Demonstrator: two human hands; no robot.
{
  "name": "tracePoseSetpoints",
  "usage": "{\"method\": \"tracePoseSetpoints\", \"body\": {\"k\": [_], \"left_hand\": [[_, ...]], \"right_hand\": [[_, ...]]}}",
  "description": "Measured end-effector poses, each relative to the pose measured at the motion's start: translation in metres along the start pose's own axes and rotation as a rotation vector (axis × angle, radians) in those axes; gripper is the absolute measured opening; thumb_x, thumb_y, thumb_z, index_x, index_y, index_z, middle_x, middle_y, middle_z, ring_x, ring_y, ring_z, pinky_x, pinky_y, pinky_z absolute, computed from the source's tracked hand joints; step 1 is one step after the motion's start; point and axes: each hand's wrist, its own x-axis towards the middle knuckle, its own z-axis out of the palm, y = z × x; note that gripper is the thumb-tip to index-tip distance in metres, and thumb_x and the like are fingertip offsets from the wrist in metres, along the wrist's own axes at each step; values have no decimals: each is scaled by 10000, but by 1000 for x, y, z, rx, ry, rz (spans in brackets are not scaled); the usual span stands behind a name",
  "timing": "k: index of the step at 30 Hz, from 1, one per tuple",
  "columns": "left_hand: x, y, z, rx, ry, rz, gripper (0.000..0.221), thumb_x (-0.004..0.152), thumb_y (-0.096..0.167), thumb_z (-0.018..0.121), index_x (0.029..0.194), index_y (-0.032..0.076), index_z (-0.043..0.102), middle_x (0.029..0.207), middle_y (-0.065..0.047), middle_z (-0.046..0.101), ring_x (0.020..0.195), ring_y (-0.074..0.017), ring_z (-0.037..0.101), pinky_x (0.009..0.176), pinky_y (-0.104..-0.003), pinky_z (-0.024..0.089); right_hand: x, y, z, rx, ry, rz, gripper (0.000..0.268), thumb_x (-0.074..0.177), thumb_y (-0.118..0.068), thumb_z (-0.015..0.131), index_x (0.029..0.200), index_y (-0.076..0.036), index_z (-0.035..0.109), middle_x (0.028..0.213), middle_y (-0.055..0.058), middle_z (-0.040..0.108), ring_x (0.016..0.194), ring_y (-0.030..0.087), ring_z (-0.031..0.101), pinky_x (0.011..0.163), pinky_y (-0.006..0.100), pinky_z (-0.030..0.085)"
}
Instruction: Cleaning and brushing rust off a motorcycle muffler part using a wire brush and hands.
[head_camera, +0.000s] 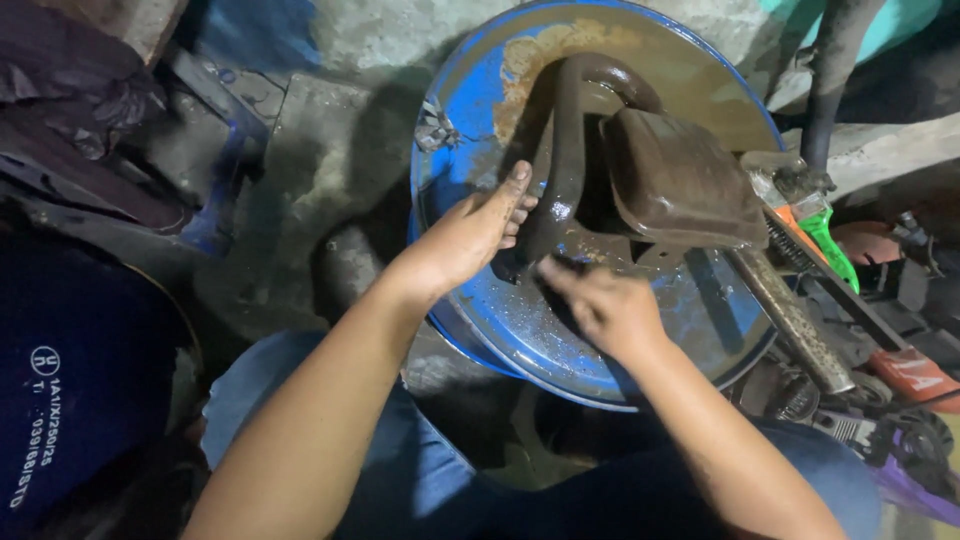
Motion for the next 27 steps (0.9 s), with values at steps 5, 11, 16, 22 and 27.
{"method": "tracePoseSetpoints", "body": {"k": [5, 11, 16, 22, 27], "left_hand": [[-3, -6, -3, -60, -55, -32, 629, 1201, 634, 662, 1278, 33, 829, 910, 96, 546, 705, -40, 526, 590, -272, 542], [-1, -4, 7, 57, 49, -9, 659, 1148, 720, 664, 1209, 87, 835, 913, 85, 604, 739, -46, 586, 613, -262, 596], [6, -5, 12, 127, 177, 46, 720, 1109, 774, 696, 1136, 83, 897, 863, 30, 672, 709, -76, 667, 590, -307, 665], [-3, 4, 8, 95, 62, 46, 627, 1165, 691, 665, 1168, 93, 855, 875, 56, 613, 717, -65, 611, 605, -298, 641], [-1, 6, 3, 42, 1, 11, 589, 1167, 667, 690, 1192, 95, 826, 899, 68, 617, 727, -57, 615, 638, -310, 639]], "right_hand": [[16, 3, -35, -132, -22, -96, 500, 1219, -458, 577, 1632, -401, 854, 983, 74, 883, 853, 364, 889, 765, 531, 705], [27, 13, -26, -144, 144, -49, 533, 1190, -338, 672, 1699, -397, 814, 1063, 46, 885, 843, 372, 848, 736, 546, 670], [-7, -8, -4, -296, -3, -111, 593, 1081, -346, 729, 1637, -531, 820, 933, 3, 855, 718, 306, 845, 702, 497, 689], [19, 3, -35, -369, 54, -49, 704, 1043, -303, 794, 1716, -507, 786, 957, 63, 834, 738, 380, 834, 716, 553, 684], [2, -4, -14, -402, 3, -76, 784, 969, -258, 841, 1705, -520, 771, 923, 33, 836, 751, 335, 854, 721, 526, 697]]}}
